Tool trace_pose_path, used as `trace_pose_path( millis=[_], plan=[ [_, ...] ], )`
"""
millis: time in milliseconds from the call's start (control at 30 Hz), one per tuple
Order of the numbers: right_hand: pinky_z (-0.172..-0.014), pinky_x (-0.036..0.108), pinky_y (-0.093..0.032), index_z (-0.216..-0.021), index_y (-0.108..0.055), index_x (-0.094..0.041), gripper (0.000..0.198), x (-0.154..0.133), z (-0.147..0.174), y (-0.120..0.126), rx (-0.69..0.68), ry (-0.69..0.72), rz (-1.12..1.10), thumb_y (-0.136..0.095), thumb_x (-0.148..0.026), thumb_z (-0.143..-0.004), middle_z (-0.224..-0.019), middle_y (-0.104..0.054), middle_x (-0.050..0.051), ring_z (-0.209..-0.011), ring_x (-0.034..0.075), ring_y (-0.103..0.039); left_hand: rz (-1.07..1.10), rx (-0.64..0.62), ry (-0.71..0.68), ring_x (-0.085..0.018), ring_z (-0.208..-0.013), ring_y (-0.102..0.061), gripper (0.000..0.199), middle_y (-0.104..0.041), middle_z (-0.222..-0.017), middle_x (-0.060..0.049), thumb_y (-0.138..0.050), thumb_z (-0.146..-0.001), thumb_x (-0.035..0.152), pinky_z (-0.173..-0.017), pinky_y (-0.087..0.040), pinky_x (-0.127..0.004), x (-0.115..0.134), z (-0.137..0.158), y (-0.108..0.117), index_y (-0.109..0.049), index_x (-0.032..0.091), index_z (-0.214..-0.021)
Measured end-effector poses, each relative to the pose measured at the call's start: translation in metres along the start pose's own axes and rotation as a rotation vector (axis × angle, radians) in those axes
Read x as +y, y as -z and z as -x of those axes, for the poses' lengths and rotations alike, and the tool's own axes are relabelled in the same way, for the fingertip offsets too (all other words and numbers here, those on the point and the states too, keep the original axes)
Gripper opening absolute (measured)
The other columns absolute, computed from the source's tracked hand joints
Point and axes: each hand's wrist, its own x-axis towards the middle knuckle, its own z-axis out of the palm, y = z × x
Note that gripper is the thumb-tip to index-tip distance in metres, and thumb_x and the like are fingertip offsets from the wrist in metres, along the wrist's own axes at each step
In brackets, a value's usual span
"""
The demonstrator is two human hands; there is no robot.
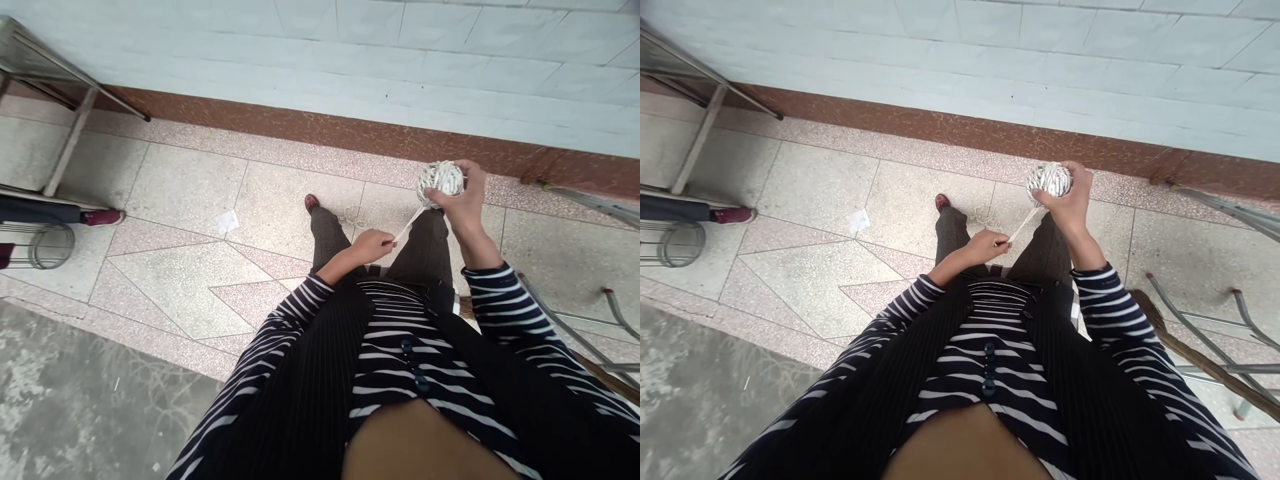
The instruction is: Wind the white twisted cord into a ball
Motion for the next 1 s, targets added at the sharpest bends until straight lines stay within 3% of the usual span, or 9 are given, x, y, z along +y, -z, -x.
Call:
trace_pose_path(
  millis=[100, 200, 267, 333, 433, 667, 833, 1000],
  plan=[
    [-0.138, 0.064, -0.029, -0.127, -0.060, -0.024, 0.081, 0.027, 0.002, -0.023, -0.002, -0.130, 0.092, -0.100, -0.045, -0.060, -0.147, -0.047, 0.016, -0.150, 0.044, -0.040, -0.121, -0.006, -0.051, -0.017, -0.074, -0.063, 0.025, -0.072, -0.074, -0.002, -0.062, -0.098, 0.026, -0.071, -0.038, -0.027, 0.013, 0.010, 0.004, -0.075, 0.020, -0.078],
    [-0.138, 0.061, -0.028, -0.116, -0.064, -0.021, 0.081, 0.038, 0.029, -0.040, -0.175, -0.353, -0.031, -0.100, -0.045, -0.047, -0.142, -0.053, 0.018, -0.152, 0.045, -0.041, -0.189, 0.050, -0.091, -0.020, -0.078, -0.064, 0.026, -0.075, -0.080, -0.004, -0.060, -0.102, 0.029, -0.073, -0.038, -0.029, 0.020, 0.009, 0.022, -0.079, 0.021, -0.088],
    [-0.130, 0.063, -0.040, -0.111, -0.068, -0.022, 0.077, 0.040, 0.052, -0.043, -0.298, -0.460, -0.129, -0.099, -0.047, -0.046, -0.132, -0.063, 0.015, -0.143, 0.045, -0.052, -0.208, 0.087, -0.114, -0.021, -0.083, -0.066, 0.026, -0.078, -0.088, -0.005, -0.057, -0.102, 0.027, -0.076, -0.041, -0.030, 0.019, 0.003, 0.038, -0.081, 0.021, -0.095],
    [-0.111, 0.063, -0.056, -0.113, -0.072, -0.024, 0.072, 0.039, 0.073, -0.040, -0.426, -0.566, -0.240, -0.096, -0.051, -0.052, -0.120, -0.072, 0.013, -0.125, 0.042, -0.065, -0.221, 0.109, -0.134, -0.021, -0.087, -0.067, 0.027, -0.079, -0.092, -0.006, -0.056, -0.102, 0.024, -0.080, -0.043, -0.030, 0.013, -0.006, 0.050, -0.081, 0.020, -0.095],
    [-0.092, 0.056, -0.064, -0.120, -0.074, -0.025, 0.069, 0.034, 0.094, -0.031, -0.564, -0.678, -0.427, -0.091, -0.058, -0.061, -0.116, -0.078, 0.012, -0.110, 0.038, -0.074, -0.193, 0.113, -0.145, -0.020, -0.086, -0.068, 0.028, -0.079, -0.090, -0.006, -0.055, -0.100, 0.021, -0.084, -0.045, -0.029, -0.001, -0.021, 0.055, -0.081, 0.018, -0.091],
    [-0.103, 0.053, -0.064, -0.132, -0.075, -0.027, 0.080, 0.019, 0.098, -0.024, -0.580, -0.686, -0.677, -0.092, -0.045, -0.057, -0.134, -0.079, 0.010, -0.129, 0.040, -0.072, -0.028, 0.183, -0.117, -0.019, -0.096, -0.074, 0.031, -0.083, -0.101, -0.007, -0.052, -0.097, 0.015, -0.093, -0.050, -0.027, -0.031, -0.032, 0.039, -0.083, 0.015, -0.100],
    [-0.109, 0.055, -0.063, -0.140, -0.072, -0.030, 0.084, 0.003, 0.098, -0.028, -0.521, -0.636, -0.816, -0.092, -0.048, -0.061, -0.137, -0.079, 0.009, -0.136, 0.041, -0.069, -0.015, 0.176, -0.049, -0.022, -0.101, -0.076, 0.035, -0.085, -0.107, -0.011, -0.048, -0.101, 0.015, -0.096, -0.055, -0.030, -0.044, -0.021, 0.027, -0.082, 0.012, -0.105],
    [-0.112, 0.056, -0.062, -0.136, -0.072, -0.032, 0.077, -0.011, 0.097, -0.026, -0.481, -0.630, -0.864, -0.092, -0.053, -0.065, -0.134, -0.080, 0.007, -0.138, 0.040, -0.069, 0.036, 0.194, -0.053, -0.030, -0.119, -0.078, 0.040, -0.086, -0.120, -0.012, -0.050, -0.095, 0.007, -0.106, -0.059, -0.037, -0.046, -0.019, 0.002, -0.083, 0.013, -0.116]
  ],
)
